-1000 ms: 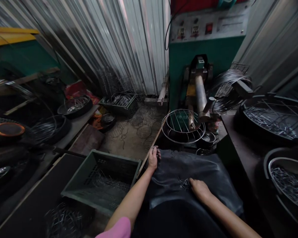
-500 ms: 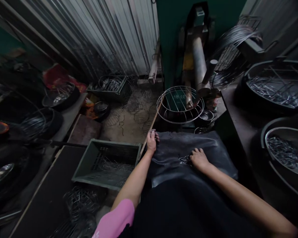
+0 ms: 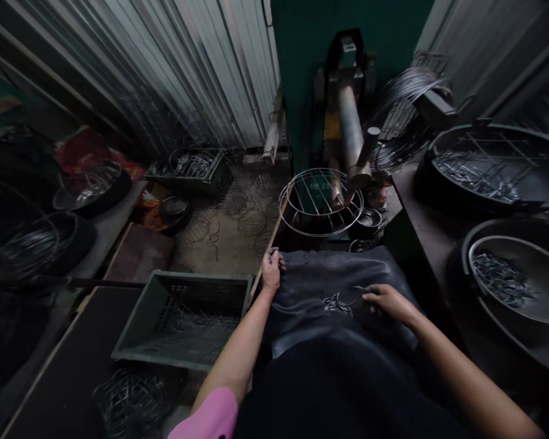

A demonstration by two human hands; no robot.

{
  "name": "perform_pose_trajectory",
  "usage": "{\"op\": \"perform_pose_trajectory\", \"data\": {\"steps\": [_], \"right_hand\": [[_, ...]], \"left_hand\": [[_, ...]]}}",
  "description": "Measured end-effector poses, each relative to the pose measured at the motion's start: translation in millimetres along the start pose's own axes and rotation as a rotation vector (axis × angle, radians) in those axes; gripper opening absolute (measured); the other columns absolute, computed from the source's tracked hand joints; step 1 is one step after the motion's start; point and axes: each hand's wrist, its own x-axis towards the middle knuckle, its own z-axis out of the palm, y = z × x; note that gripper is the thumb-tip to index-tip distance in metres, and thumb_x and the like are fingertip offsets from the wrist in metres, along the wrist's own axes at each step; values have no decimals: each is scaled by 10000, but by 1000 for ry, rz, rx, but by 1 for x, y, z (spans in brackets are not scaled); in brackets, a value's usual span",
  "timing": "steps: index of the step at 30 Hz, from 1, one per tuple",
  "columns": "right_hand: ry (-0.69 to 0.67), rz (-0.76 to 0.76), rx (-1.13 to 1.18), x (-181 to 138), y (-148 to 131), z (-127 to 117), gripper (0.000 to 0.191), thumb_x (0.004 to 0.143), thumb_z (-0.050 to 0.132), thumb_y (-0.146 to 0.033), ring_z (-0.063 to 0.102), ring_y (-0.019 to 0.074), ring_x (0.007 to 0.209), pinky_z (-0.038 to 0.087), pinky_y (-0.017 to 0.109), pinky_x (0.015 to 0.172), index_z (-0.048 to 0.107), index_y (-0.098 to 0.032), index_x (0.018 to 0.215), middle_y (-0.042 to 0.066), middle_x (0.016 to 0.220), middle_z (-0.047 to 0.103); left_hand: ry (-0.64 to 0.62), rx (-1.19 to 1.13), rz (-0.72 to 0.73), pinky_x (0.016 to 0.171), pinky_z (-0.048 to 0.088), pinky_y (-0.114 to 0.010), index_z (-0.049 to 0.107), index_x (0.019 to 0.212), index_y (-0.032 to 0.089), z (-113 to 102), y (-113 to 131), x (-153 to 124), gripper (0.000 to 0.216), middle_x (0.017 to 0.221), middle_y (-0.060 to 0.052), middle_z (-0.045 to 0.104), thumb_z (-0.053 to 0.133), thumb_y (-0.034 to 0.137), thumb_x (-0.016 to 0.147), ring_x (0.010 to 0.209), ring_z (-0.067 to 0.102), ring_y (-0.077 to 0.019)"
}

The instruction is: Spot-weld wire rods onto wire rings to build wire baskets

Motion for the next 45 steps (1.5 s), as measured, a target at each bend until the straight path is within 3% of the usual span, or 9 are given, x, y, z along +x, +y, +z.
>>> {"op": "perform_pose_trajectory", "data": {"steps": [5, 12, 16, 20, 24, 29, 33, 39, 45], "right_hand": [[185, 66, 248, -22, 21, -17, 228, 835, 462, -249, 515, 93, 450, 410, 189, 474, 596, -103, 949, -14, 533, 567], [347, 8, -712, -45, 15, -38, 256, 860, 421, -202, 648, 270, 809, 470, 332, 669, 662, -117, 871, 151, 826, 678], [270, 72, -871, -34, -5, -21, 299, 766, 383, 3, 648, 342, 824, 476, 429, 662, 678, -44, 783, 246, 839, 666], [270, 52, -807, -13, -19, -6, 209, 727, 470, -30, 645, 353, 821, 479, 446, 678, 678, -40, 732, 242, 788, 670], [285, -16, -732, -11, -8, -29, 189, 751, 504, -169, 653, 296, 784, 491, 376, 683, 676, -90, 751, 186, 804, 684], [592, -158, -158, -9, 42, -43, 393, 782, 374, -363, 608, 227, 968, 466, 304, 823, 638, -152, 983, 102, 967, 678], [613, -112, 18, 2, 72, -27, 484, 703, 389, -451, 621, 248, 912, 479, 329, 796, 585, -156, 1033, 97, 892, 677], [697, -2, -14, 8, 63, -23, 545, 647, 361, -457, 630, 281, 856, 482, 360, 775, 507, -126, 1055, 161, 907, 651], [726, 7, 32, 7, 60, -23, 385, 608, 401, -485, 635, 278, 774, 487, 356, 710, 490, -215, 868, 108, 781, 649]], "left_hand": [[1, 17, 16, 425, 384, -159, 507, 921, 198, 2, 1, -3, 268, 690, 20, 483, 549, 413, 767, 517, 472, -65], [-10, 28, 48, 413, 385, -157, 509, 935, 192, 0, -4, -1, 266, 687, 23, 486, 541, 406, 782, 508, 470, -61], [-20, 25, 47, 416, 386, -157, 505, 933, 188, 1, -6, 0, 274, 687, 26, 485, 545, 411, 780, 511, 471, -59], [-14, 24, 35, 420, 385, -159, 500, 943, 187, 1, -4, -1, 291, 687, 28, 484, 554, 415, 770, 515, 474, -60], [7, 21, 21, 422, 386, -163, 500, 949, 187, 0, -3, -3, 304, 690, 28, 490, 568, 412, 755, 522, 478, -65], [55, -61, -150, 415, 371, -169, 494, 887, 184, 5, 5, 10, 373, 639, 44, 478, 638, 449, 669, 480, 470, -68], [45, -107, -514, 458, 445, -238, 505, 844, 177, 19, 49, 50, 380, 682, 2, 519, 617, 494, 668, 522, 523, -109], [-55, 38, -496, 580, 503, -412, 547, 864, 174, 54, 133, 114, 413, 776, -86, 573, 706, 449, 601, 704, 568, -218], [-278, 232, -611, 550, 493, -426, 568, 780, 157, 82, 142, 132, 335, 659, -59, 561, 757, 317, 556, 577, 550, -190]]}}
